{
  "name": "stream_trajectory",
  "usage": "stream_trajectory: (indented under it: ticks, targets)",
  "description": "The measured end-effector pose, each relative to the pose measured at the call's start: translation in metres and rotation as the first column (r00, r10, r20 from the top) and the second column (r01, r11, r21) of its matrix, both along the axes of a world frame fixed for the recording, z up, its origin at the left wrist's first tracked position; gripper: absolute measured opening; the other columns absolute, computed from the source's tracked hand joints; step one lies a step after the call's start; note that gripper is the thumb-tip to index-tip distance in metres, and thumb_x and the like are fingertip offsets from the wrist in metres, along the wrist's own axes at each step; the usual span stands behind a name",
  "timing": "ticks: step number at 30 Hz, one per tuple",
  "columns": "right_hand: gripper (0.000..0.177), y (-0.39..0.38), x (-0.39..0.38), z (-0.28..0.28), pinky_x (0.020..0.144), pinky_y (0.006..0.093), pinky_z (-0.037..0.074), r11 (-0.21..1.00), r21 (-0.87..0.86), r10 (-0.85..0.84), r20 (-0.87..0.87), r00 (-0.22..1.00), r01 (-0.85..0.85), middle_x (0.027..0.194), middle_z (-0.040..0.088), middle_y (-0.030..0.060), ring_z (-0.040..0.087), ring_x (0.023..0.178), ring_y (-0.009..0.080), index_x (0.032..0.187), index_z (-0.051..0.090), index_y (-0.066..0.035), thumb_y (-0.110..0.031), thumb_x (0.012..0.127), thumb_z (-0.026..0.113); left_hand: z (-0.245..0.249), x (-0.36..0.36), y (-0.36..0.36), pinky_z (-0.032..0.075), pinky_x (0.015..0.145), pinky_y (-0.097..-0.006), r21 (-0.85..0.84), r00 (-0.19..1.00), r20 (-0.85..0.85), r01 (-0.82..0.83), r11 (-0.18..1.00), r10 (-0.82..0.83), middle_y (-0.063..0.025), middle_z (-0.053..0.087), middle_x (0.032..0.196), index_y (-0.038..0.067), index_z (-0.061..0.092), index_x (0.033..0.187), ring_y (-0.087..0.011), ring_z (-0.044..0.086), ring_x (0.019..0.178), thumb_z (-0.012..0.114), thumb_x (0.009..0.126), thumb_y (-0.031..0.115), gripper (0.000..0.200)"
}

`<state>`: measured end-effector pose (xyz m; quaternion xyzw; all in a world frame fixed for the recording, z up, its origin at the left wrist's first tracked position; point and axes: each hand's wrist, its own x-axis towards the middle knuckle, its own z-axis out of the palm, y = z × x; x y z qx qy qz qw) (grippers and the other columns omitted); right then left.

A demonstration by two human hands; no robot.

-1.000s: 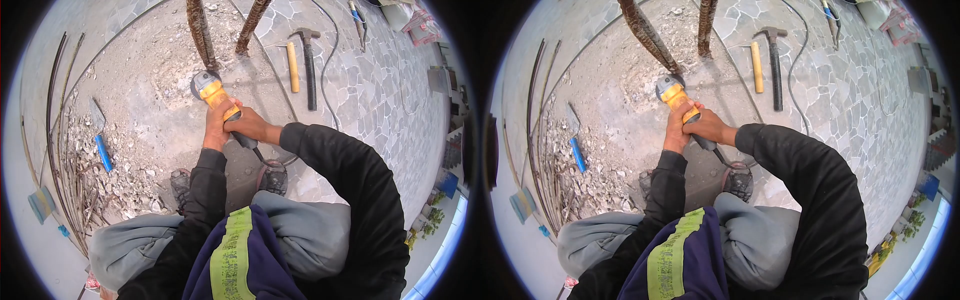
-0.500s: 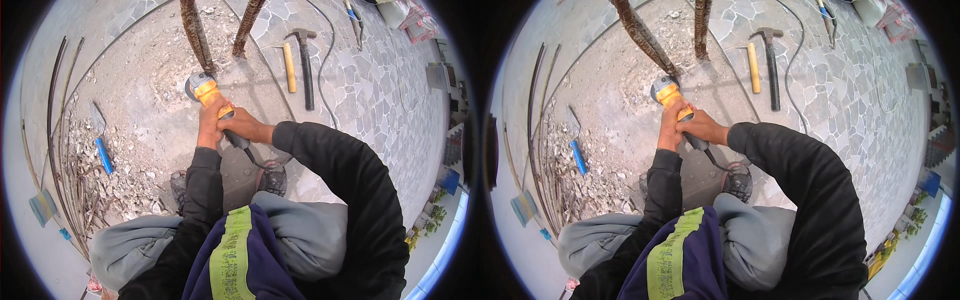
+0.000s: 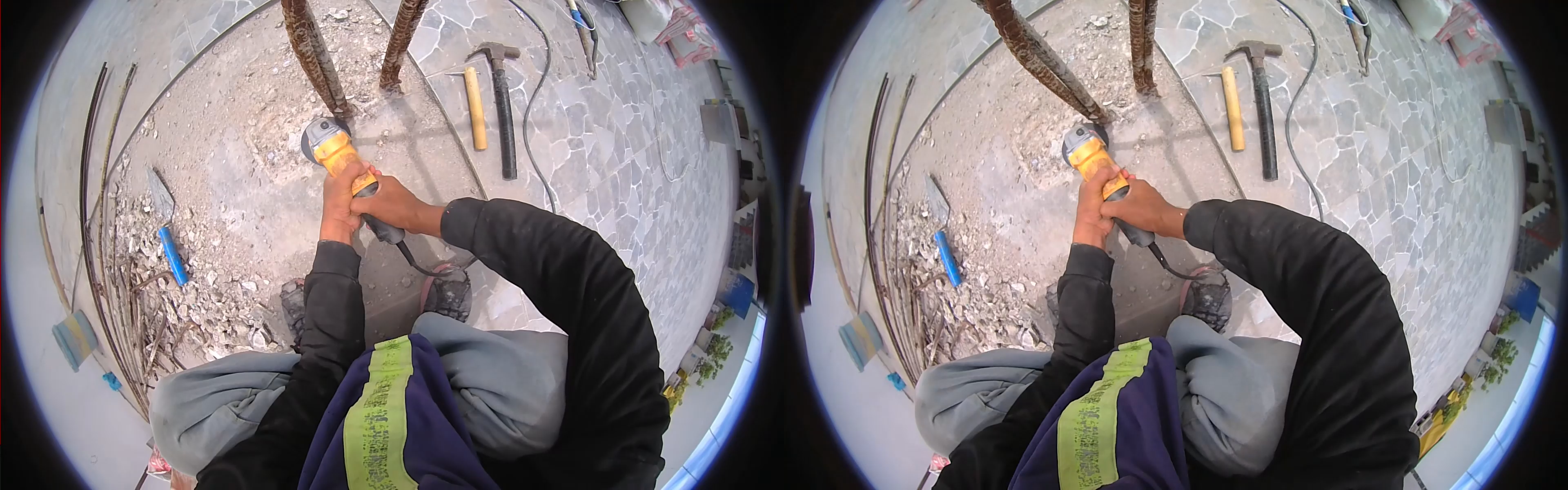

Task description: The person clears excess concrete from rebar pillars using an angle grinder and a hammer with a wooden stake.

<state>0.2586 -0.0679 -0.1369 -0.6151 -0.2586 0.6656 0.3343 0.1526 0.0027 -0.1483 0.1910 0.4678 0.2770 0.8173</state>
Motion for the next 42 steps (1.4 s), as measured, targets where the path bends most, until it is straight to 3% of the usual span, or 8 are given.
stream_trajectory:
  ticks: [4,8,14,17,19,32,34,42]
  targets:
    - [0.057,-0.002,-0.004,-0.002,0.083,0.0318,0.051,0.999,0.038,-0.028,0.068,0.997,0.026,0.104,0.067,0.0114,0.065,0.096,0.0205,0.115,0.062,0.003,-0.033,0.073,0.075,-0.003,-0.002,-0.001,0.057,0.070,-0.0337,0.005,1.000,0.027,0.007,1.000,-0.007,-0.0124,0.067,0.084,-0.002,0.062,0.097,-0.0225,0.069,0.075,0.070,0.082,0.012,0.022]
    - [0.057,-0.001,0.002,0.007,0.083,0.0323,0.051,0.999,0.029,0.021,0.030,0.999,-0.022,0.104,0.067,0.0119,0.065,0.096,0.0210,0.116,0.062,0.002,-0.033,0.073,0.075,-0.003,-0.002,-0.002,0.058,0.070,-0.0338,0.004,1.000,0.014,0.009,1.000,-0.009,-0.0126,0.067,0.084,-0.002,0.062,0.098,-0.0226,0.069,0.075,0.070,0.083,0.012,0.022]
    - [0.050,-0.001,-0.002,0.005,0.083,0.0329,0.051,0.998,0.064,0.025,0.038,0.999,-0.028,0.099,0.069,0.0117,0.067,0.092,0.0207,0.110,0.065,-0.001,-0.033,0.073,0.074,-0.003,-0.003,-0.003,0.058,0.071,-0.0339,0.004,1.000,0.011,-0.003,1.000,0.003,-0.0126,0.067,0.085,-0.002,0.061,0.099,-0.0233,0.070,0.077,0.070,0.082,0.011,0.023]
    - [0.047,-0.002,0.000,0.005,0.081,0.0326,0.051,0.995,0.092,0.017,0.122,0.992,-0.028,0.098,0.070,0.0112,0.067,0.090,0.0200,0.107,0.066,0.000,-0.033,0.073,0.074,-0.004,-0.002,-0.004,0.058,0.071,-0.0339,0.007,0.999,0.031,-0.024,1.000,0.024,-0.0128,0.067,0.085,-0.002,0.061,0.098,-0.0236,0.070,0.077,0.069,0.083,0.011,0.022]
    - [0.040,0.000,0.003,0.013,0.079,0.0301,0.050,0.998,0.023,0.052,0.089,0.995,-0.054,0.099,0.068,0.0050,0.064,0.089,0.0144,0.113,0.063,-0.001,-0.020,0.078,0.072,-0.005,-0.002,-0.003,0.058,0.071,-0.0339,0.021,0.999,0.031,-0.021,1.000,0.020,-0.0130,0.067,0.085,-0.002,0.062,0.098,-0.0235,0.070,0.077,0.069,0.083,0.011,0.021]
    - [0.036,0.003,0.005,0.013,0.072,0.0291,0.050,0.999,0.014,0.051,0.102,0.993,-0.053,0.092,0.068,0.0060,0.064,0.080,0.0145,0.105,0.066,-0.001,-0.021,0.076,0.071,-0.001,0.002,-0.002,0.057,0.070,-0.0337,0.016,0.999,0.021,-0.036,0.999,0.036,-0.0126,0.066,0.083,-0.003,0.062,0.097,-0.0226,0.069,0.075,0.070,0.082,0.011,0.022]
    - [0.045,0.005,0.006,0.007,0.077,0.0314,0.051,0.998,0.003,0.056,0.026,0.998,-0.056,0.097,0.069,0.0098,0.066,0.087,0.0192,0.105,0.068,0.000,-0.031,0.073,0.074,-0.001,0.002,0.000,0.057,0.070,-0.0340,0.004,1.000,0.001,-0.020,1.000,0.020,-0.0125,0.066,0.083,-0.003,0.061,0.096,-0.0232,0.069,0.074,0.070,0.082,0.011,0.021]
    - [0.037,0.003,0.002,0.015,0.075,0.0310,0.051,0.999,0.024,0.021,0.036,0.999,-0.022,0.092,0.069,0.0075,0.065,0.083,0.0172,0.098,0.068,0.000,-0.028,0.074,0.073,0.001,0.001,0.001,0.058,0.069,-0.0352,-0.013,1.000,0.014,-0.022,1.000,0.022,-0.0125,0.066,0.083,-0.003,0.061,0.096,-0.0238,0.069,0.073,0.070,0.082,0.010,0.021]
